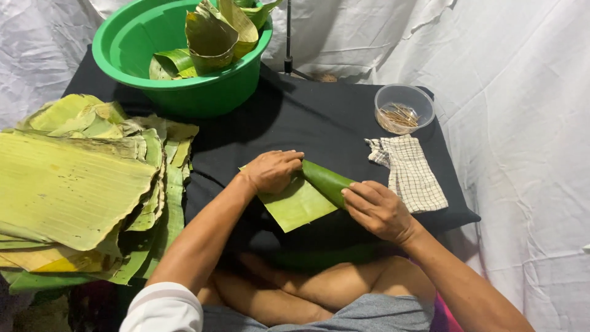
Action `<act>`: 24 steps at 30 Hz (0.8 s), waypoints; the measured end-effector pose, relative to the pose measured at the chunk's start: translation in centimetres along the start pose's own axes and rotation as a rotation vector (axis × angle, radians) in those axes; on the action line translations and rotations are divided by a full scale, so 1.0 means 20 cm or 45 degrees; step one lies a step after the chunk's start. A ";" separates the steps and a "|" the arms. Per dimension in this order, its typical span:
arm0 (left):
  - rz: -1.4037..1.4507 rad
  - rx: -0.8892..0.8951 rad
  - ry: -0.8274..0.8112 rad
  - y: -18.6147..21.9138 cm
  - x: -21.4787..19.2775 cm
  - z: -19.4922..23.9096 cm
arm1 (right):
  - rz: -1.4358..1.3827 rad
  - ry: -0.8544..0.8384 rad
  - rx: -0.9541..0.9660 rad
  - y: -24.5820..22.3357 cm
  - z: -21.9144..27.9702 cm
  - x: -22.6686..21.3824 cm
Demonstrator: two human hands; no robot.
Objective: Cleaning banana leaves with a cloth and folding them into cone shapes.
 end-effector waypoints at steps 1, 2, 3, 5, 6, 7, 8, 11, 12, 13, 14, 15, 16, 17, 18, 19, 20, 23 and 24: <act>0.005 0.000 -0.003 -0.01 -0.02 -0.02 | -0.001 -0.003 0.004 -0.02 0.01 -0.01; 0.095 -0.109 -0.163 -0.03 -0.04 -0.03 | -0.011 -0.010 0.016 -0.03 0.02 -0.02; 0.185 -0.218 -0.323 -0.04 -0.05 -0.04 | -0.022 -0.017 0.028 -0.05 0.03 -0.02; 0.198 -0.321 -0.426 -0.02 -0.13 -0.11 | -0.011 -0.050 0.036 -0.07 0.06 -0.03; 0.218 -0.423 -0.533 0.00 -0.16 -0.14 | 0.000 -0.088 0.050 -0.09 0.08 -0.04; 0.222 -0.424 -0.537 -0.04 -0.08 -0.11 | -0.002 -0.092 0.054 -0.11 0.12 -0.04; 0.186 -0.380 -0.532 -0.09 -0.01 -0.08 | -0.010 -0.086 0.256 -0.12 0.16 -0.04; 0.135 -0.358 -0.531 -0.07 0.01 -0.07 | -0.040 0.088 0.856 -0.16 0.21 -0.13; 0.116 -0.380 -0.535 -0.05 -0.03 -0.07 | -0.060 0.267 1.248 -0.18 0.22 -0.17; 0.119 -0.376 -0.541 -0.05 -0.03 -0.06 | -0.057 0.266 1.255 -0.22 0.25 -0.14; 0.116 -0.390 -0.532 -0.05 -0.03 -0.05 | -0.308 0.501 1.772 -0.26 0.31 -0.11; 0.113 -0.403 -0.523 -0.05 -0.03 -0.04 | -0.582 0.745 2.276 -0.30 0.38 -0.07; 0.112 -0.387 -0.529 -0.04 -0.05 -0.04 | -0.573 0.761 2.281 -0.32 0.33 -0.08; 0.092 -0.373 -0.510 -0.02 -0.07 -0.05 | -0.803 0.753 2.492 -0.35 0.30 -0.06; 0.073 -0.364 -0.493 0.00 -0.10 -0.04 | -1.049 0.733 2.694 -0.38 0.26 -0.05; 0.073 -0.353 -0.500 -0.01 -0.08 -0.04 | -1.046 0.747 2.700 -0.37 0.25 -0.04; 0.050 -0.343 -0.484 -0.02 -0.07 -0.02 | -0.964 0.629 2.617 -0.36 0.23 -0.02; 0.011 -0.349 -0.477 -0.01 -0.07 -0.01 | -0.810 0.495 2.488 -0.35 0.25 0.05; -0.004 -0.367 -0.480 -0.01 -0.07 -0.01 | -0.735 0.475 2.439 -0.33 0.27 0.07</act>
Point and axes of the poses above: each hand's wrist, its own z-axis away from the middle knuckle, its own x-axis out of the palm, y = z × x, the point moved 2 cm from there along -z, towards the middle knuckle, and after that the axes turned 8 degrees about y, right-handed, at the moved point
